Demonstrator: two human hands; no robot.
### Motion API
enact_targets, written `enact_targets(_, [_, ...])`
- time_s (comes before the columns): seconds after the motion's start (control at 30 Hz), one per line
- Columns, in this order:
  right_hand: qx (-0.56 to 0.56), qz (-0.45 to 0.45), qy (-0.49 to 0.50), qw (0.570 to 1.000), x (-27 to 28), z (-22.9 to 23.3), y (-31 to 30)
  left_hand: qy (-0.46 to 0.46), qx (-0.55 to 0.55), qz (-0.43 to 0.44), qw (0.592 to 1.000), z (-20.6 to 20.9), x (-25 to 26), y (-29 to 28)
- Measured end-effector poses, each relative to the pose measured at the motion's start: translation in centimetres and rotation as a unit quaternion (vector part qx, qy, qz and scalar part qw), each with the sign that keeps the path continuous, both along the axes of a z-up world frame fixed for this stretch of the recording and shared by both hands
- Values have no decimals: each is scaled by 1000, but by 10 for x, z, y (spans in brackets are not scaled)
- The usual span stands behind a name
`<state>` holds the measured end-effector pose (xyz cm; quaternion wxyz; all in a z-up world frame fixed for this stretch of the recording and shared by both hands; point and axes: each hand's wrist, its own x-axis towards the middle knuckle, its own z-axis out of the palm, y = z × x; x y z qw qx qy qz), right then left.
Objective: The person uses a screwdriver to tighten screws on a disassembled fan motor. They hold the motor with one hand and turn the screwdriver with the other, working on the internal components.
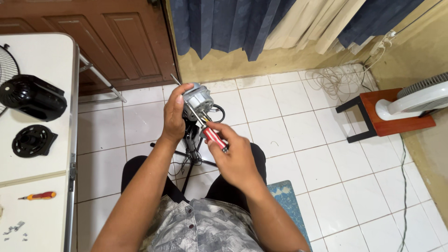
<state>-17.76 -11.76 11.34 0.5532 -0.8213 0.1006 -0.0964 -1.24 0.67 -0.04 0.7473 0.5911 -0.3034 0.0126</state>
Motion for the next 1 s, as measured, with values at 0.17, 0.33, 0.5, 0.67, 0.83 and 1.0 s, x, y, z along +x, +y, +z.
enact_targets(0.17, [333, 33, 74, 940, 19, -13, -14, -45, 32, 39, 998, 3, 1, 1])
enact_targets(0.33, [250, 30, -17, 968, 17, -25, -11, -65, 53, 67, 994, 7, -4, -1])
enact_targets(0.5, [-243, -26, -180, 953, 7, -14, 8, -68, 60, 69, 994, 8, 0, -1])
enact_targets(0.67, [-272, -69, -116, 953, 10, -1, 9, -48, 35, 67, 996, 2, 9, -3])
enact_targets(0.83, [107, -49, -25, 993, 15, -28, -18, 4, 4, 36, 999, -4, 8, -6])
enact_targets(1.0, [-1, -46, -61, 997, 8, -29, -19, 113, -59, -51, 991, -1, 9, -9])
